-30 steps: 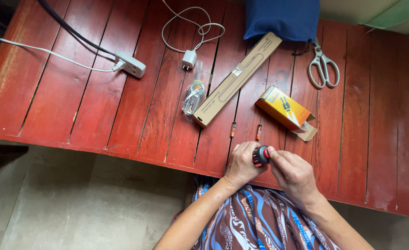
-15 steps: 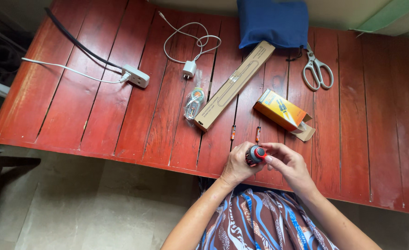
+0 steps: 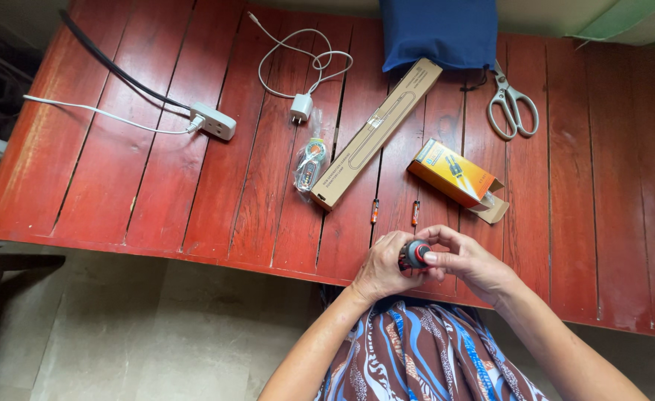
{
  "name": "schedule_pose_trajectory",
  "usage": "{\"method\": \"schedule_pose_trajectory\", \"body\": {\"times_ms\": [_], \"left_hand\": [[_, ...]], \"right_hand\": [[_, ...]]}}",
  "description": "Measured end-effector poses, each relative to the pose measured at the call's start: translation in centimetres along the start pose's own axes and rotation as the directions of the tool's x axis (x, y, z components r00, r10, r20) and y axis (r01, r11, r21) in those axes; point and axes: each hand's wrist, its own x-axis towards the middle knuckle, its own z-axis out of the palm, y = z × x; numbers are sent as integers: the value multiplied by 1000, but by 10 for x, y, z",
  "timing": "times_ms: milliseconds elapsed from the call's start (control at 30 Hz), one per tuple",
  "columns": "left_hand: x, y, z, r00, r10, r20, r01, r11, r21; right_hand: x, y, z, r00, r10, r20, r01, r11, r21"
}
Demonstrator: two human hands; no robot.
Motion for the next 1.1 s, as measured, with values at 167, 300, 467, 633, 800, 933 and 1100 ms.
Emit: {"method": "schedule_pose_trajectory", "body": {"times_ms": [167, 300, 467, 633, 800, 933, 1100], "left_hand": [[-2, -7, 4, 999, -25, -32, 25, 1000, 0], [-3, -13, 10, 994, -80, -71, 77, 996, -45], [1, -11, 10, 993, -70, -92, 66, 997, -40], [0, -7, -2, 985, -164, -48, 159, 982, -98], [7, 14, -8, 997, -66, 29, 67, 996, -60], [11, 25, -6, 997, -39, 65, 42, 998, -55], [13, 28, -6, 991, -94, 93, 98, 994, -38]], "right_hand": [[-3, 10, 5, 997, -70, -33, 67, 994, -91], [9, 20, 7, 986, -149, -72, 141, 985, -102], [13, 23, -1, 984, -179, -3, 176, 971, -164], [6, 30, -5, 959, -272, 76, 264, 959, 98], [3, 28, -6, 914, -404, -37, 394, 906, -154], [17, 23, -14, 950, -312, -16, 308, 944, -114], [23, 27, -17, 962, -271, -22, 268, 960, -79]]}}
